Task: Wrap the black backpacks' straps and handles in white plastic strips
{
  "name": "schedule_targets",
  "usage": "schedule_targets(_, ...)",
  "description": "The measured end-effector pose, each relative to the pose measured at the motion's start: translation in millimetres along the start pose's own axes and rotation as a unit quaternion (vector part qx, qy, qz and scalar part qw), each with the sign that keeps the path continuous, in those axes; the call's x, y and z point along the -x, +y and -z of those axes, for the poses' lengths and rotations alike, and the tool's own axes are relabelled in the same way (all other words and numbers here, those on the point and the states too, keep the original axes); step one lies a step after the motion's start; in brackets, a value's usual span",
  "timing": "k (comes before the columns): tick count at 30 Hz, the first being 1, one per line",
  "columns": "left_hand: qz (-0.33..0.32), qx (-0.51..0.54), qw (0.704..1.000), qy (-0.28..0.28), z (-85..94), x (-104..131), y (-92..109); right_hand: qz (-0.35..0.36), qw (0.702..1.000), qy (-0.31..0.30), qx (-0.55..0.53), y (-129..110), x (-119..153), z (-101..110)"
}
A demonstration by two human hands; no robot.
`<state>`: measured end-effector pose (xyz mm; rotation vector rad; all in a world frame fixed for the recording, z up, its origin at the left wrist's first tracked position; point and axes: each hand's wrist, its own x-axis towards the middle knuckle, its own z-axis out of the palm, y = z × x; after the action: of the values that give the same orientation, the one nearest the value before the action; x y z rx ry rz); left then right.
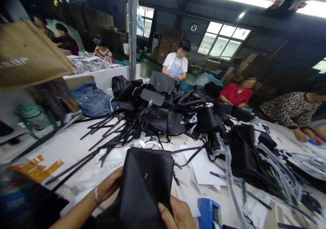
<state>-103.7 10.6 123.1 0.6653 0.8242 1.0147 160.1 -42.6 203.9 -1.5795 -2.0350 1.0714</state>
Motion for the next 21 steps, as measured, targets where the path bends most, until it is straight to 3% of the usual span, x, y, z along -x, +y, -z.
schedule_targets(2, 0.007, 0.010, 1.000, 0.008, 9.7, -4.9, -2.8, -0.002, 1.000, -0.005, -0.015, -0.2, 0.2, -7.5)
schedule_targets(8, 0.113, 0.052, 0.992, 0.031, 43.0, -17.8, -30.4, -0.035, 0.999, 0.025, -0.028, -11.6, -1.7, -25.5)
schedule_targets(13, 0.137, 0.005, 0.990, 0.019, 43.0, -20.6, -33.6, -0.036, 0.995, 0.028, -0.093, -17.3, -8.5, -23.8)
schedule_targets(15, 0.121, -0.018, 0.992, 0.006, 36.6, -19.4, -19.2, -0.046, 0.990, 0.042, -0.125, -9.8, -11.1, -24.0)
schedule_targets(17, 0.111, -0.035, 0.993, -0.007, 27.9, -16.1, 7.9, -0.060, 0.978, 0.064, -0.192, 6.6, -15.1, -31.1)
schedule_targets(21, 0.120, -0.112, 0.984, -0.068, 2.5, -7.1, 78.5, -0.124, 0.932, 0.114, -0.319, 63.6, -27.2, -74.9)
